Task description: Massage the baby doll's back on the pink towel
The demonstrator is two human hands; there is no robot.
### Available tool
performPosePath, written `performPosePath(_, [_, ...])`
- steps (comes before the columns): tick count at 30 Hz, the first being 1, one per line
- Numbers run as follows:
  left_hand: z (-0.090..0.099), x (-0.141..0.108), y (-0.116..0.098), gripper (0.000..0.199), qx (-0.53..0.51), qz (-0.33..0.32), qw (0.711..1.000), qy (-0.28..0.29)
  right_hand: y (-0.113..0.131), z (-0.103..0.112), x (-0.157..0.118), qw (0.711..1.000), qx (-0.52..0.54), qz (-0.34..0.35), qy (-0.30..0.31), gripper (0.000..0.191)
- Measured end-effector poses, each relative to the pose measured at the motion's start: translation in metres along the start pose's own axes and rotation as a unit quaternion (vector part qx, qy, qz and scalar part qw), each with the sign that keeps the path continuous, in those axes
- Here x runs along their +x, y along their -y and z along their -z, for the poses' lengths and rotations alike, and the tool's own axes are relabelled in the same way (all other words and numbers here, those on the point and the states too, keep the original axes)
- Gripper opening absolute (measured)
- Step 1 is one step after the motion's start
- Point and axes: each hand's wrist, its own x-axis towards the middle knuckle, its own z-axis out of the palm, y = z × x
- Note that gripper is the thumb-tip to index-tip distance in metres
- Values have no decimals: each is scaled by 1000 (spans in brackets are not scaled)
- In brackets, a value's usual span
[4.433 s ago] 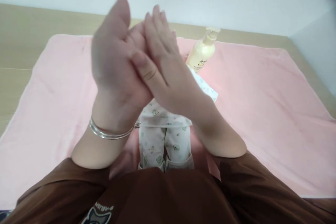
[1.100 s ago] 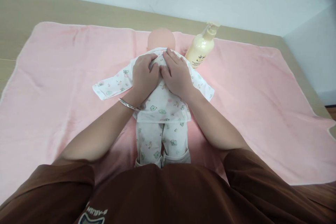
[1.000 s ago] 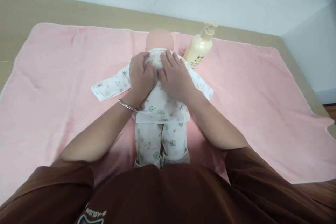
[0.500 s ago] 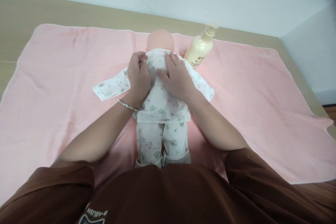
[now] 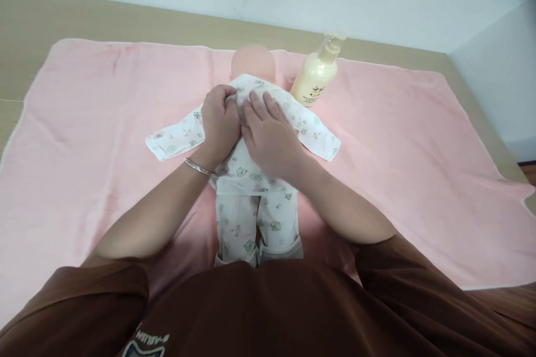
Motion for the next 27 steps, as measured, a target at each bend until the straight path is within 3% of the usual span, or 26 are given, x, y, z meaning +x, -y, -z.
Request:
performPosePath(5, [-2, -14, -13, 40, 79, -40, 995, 43, -44, 1, 34, 991, 62, -120, 14, 68])
performPosePath(9, [-5, -20, -21, 53, 118, -46, 990, 70, -43, -4, 28, 995, 12, -88, -41, 61])
performPosePath(16, [7, 2, -22, 43, 188, -23, 975, 120, -14, -6, 0, 990, -76, -58, -101, 54])
performPosePath(23, [9, -30, -47, 51, 228, -59, 963, 132, -46, -12, 32, 995, -39, -57, -72, 51])
performPosePath(27, [8, -27, -42, 52, 209, -66, 963, 156, -51, -14, 39, 995, -24, -61, -73, 49])
